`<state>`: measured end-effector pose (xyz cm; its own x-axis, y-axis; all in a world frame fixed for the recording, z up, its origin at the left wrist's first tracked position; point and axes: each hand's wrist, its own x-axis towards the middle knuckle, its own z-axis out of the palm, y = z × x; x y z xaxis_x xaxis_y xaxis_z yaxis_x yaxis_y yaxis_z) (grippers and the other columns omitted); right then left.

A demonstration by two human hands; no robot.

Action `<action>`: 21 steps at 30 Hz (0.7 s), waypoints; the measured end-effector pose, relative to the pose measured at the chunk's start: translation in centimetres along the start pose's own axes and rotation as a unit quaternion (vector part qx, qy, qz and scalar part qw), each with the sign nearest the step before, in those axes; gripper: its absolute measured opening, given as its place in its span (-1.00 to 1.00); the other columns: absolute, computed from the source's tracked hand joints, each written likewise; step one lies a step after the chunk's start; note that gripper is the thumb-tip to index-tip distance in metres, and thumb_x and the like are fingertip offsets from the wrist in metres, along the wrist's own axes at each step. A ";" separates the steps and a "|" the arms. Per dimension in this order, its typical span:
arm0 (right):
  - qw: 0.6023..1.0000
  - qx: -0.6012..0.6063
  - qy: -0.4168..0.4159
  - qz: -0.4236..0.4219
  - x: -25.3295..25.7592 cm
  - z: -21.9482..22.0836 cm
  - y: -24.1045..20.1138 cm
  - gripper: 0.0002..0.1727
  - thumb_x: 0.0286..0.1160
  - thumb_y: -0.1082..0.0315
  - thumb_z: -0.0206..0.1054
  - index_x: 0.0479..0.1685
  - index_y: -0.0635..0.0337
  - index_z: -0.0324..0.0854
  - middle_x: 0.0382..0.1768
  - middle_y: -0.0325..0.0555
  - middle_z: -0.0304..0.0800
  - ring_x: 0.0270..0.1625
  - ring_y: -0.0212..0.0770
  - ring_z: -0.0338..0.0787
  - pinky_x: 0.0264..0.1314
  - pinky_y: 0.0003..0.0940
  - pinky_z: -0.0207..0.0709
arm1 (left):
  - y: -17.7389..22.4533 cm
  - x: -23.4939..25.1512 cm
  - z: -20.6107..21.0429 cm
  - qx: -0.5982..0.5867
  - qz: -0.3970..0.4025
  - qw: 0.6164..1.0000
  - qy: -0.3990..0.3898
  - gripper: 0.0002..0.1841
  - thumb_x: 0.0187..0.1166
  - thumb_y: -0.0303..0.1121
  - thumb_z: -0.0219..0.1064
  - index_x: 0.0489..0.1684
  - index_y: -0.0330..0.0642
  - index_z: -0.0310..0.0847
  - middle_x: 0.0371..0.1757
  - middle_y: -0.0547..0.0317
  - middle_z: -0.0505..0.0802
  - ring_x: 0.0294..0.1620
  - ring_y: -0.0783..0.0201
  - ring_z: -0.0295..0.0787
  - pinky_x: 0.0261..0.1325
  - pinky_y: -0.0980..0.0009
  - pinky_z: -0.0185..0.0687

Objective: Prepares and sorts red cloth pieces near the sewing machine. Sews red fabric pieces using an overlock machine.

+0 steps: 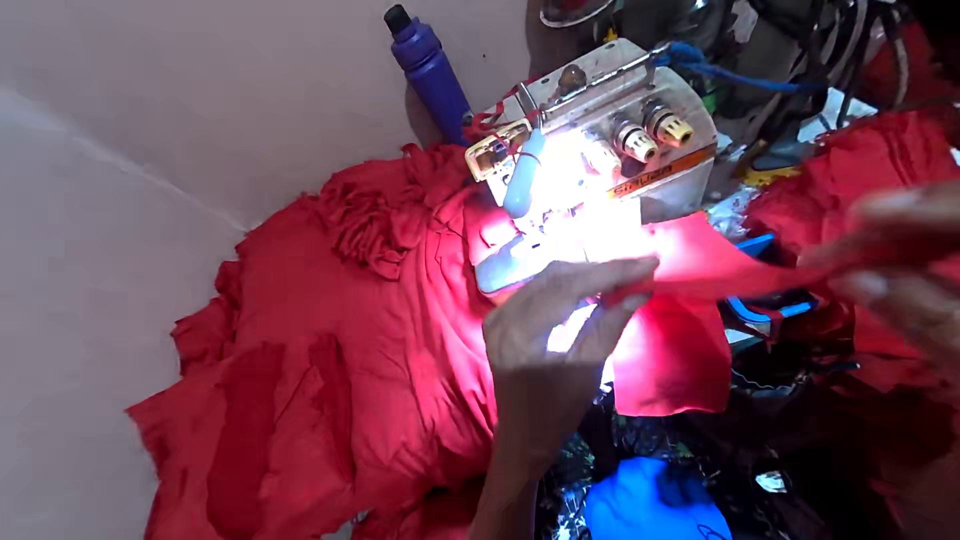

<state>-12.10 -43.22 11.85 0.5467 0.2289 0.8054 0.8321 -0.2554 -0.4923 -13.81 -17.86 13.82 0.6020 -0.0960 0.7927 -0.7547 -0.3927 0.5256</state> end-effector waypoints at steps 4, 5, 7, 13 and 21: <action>0.996 0.026 -0.071 0.038 -5.0 0.5 -2.3 -0.77 0.68 0.19 0.33 0.12 -0.01 0.81 -0.08 -0.30 0.92 0.01 -0.46 0.81 0.21 -0.41 0.60 | 0.6 -6.4 -1.3 -0.060 -0.057 0.995 -0.051 -0.89 0.61 -0.38 0.39 -0.14 -0.20 0.80 -0.15 0.31 0.92 -0.03 0.60 0.82 0.07 0.66 0.73; 0.993 0.042 -0.101 0.050 -5.7 0.5 -2.9 -0.77 0.72 0.21 0.30 0.12 0.04 0.79 -0.09 -0.24 0.90 0.00 -0.45 0.78 0.24 -0.44 0.53 | 0.7 -8.0 -1.3 -0.081 -0.068 0.992 -0.065 -0.87 0.63 -0.37 0.38 -0.14 -0.23 0.78 -0.15 0.26 0.91 -0.02 0.57 0.82 0.09 0.63 0.74; 0.983 0.069 -0.151 0.077 -6.8 0.6 -4.0 -0.78 0.74 0.27 0.27 0.08 0.15 0.77 -0.15 -0.11 0.88 -0.01 -0.37 0.75 0.29 -0.45 0.47 | 0.9 -10.9 -1.2 -0.104 -0.098 0.986 -0.086 -0.86 0.64 -0.35 0.37 -0.15 -0.22 0.77 -0.16 0.20 0.90 0.00 0.50 0.84 0.13 0.58 0.75; 0.953 0.161 -0.215 0.142 -10.1 1.3 -5.4 -0.80 0.71 0.38 0.28 -0.02 0.32 0.77 -0.27 0.10 0.85 -0.06 -0.21 0.79 0.22 -0.45 0.52 | 1.8 -15.7 -1.9 -0.163 -0.166 0.965 -0.119 -0.85 0.65 -0.35 0.36 -0.16 -0.28 0.74 -0.17 0.13 0.90 0.02 0.44 0.85 0.18 0.53 0.75; 0.958 0.109 -0.149 0.220 -10.3 1.8 -3.2 -0.76 0.64 0.31 0.36 0.05 0.29 0.78 -0.16 -0.07 0.90 -0.06 -0.55 0.78 0.10 -0.67 0.60 | -0.1 -13.3 -0.2 -0.071 -0.165 0.979 -0.097 -0.87 0.62 -0.29 0.39 -0.16 -0.12 0.79 -0.17 0.32 0.86 -0.05 0.60 0.78 0.08 0.68 0.70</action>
<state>-20.23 -43.05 4.50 0.8243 0.4108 0.3897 0.4966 -0.1939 -0.8461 -21.82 -16.38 3.26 0.8469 -0.1634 0.5060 -0.5312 -0.3014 0.7918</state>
